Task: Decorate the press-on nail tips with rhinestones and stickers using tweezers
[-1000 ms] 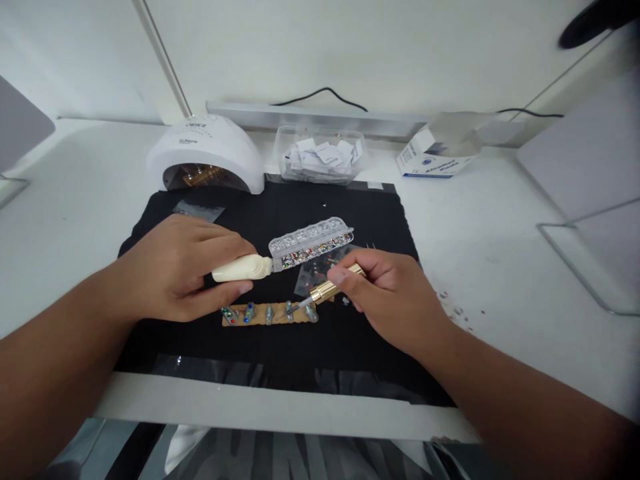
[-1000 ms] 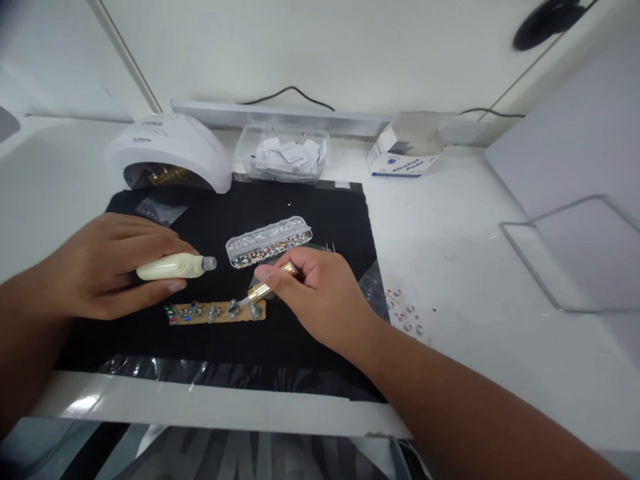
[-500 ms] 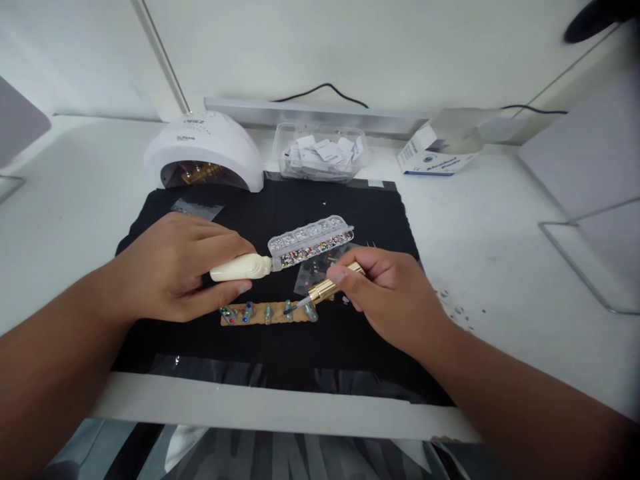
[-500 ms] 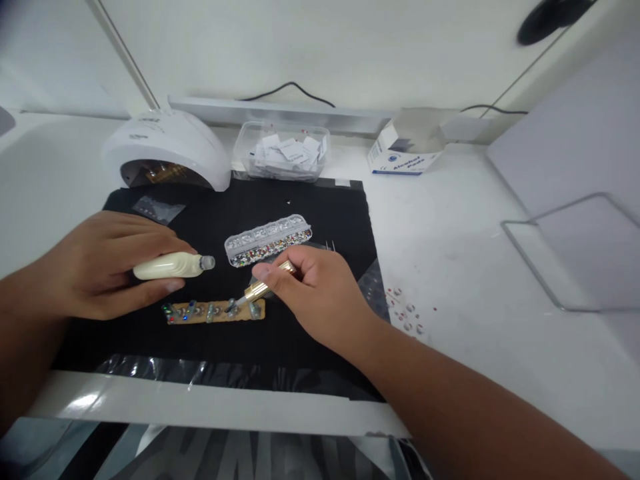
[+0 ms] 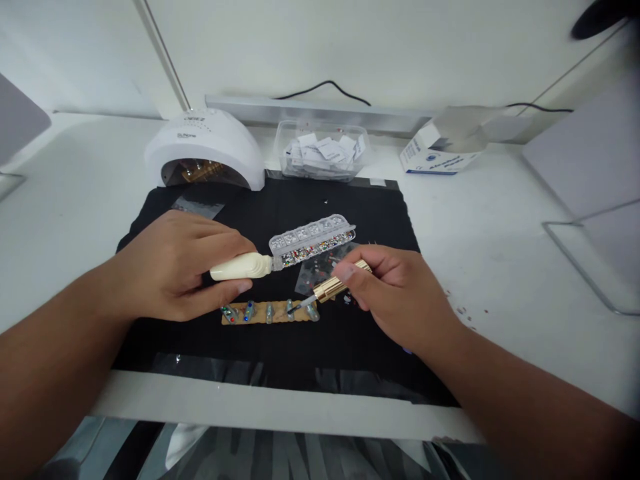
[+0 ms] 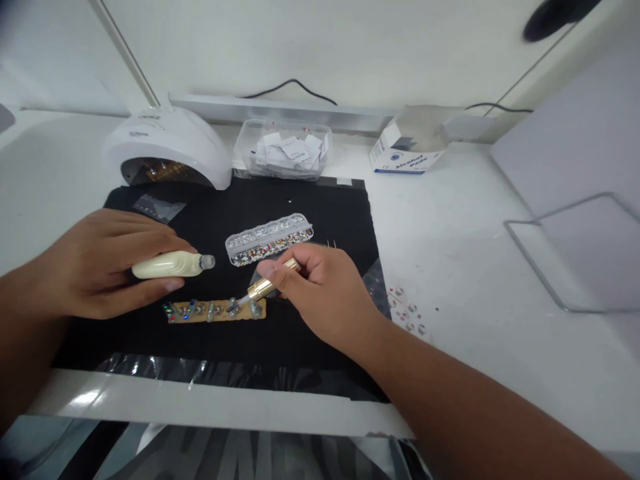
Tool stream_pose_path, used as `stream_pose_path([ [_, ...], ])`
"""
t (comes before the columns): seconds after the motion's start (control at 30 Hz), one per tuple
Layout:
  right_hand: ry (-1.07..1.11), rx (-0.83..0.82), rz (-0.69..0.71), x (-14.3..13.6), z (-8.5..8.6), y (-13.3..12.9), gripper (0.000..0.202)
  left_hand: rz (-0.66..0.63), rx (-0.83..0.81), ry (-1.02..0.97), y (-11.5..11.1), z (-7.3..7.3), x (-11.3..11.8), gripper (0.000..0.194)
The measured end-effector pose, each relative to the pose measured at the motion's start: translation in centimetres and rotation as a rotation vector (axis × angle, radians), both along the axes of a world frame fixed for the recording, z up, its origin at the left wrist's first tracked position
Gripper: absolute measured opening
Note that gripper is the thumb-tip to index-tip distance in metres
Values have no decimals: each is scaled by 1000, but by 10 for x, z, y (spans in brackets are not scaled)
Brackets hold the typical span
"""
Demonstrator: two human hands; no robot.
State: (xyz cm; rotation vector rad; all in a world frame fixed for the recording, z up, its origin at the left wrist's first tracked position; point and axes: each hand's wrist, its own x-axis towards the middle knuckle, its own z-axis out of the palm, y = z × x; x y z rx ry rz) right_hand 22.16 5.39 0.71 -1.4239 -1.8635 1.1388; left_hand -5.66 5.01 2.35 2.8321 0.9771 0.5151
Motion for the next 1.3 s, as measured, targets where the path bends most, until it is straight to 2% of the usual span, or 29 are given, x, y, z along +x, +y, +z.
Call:
stream_pose_path([
  [0.17, -37, 13, 49, -1, 0, -1, 37, 1, -6, 2, 0, 0, 1, 9],
  [0.4, -39, -18, 10, 3, 1, 1, 37, -7, -27, -5, -1, 1, -1, 12],
  [0.67, -51, 28, 65, -2, -1, -1, 38, -44, 37, -16, 2, 1, 1, 17],
  [0.93, -9, -2, 22, 5, -5, 3, 38, -24, 11, -20, 1, 0, -1, 18],
  [1.3, -16, 61, 54, 1, -3, 1, 38, -35, 9, -22, 2, 1, -1, 15],
])
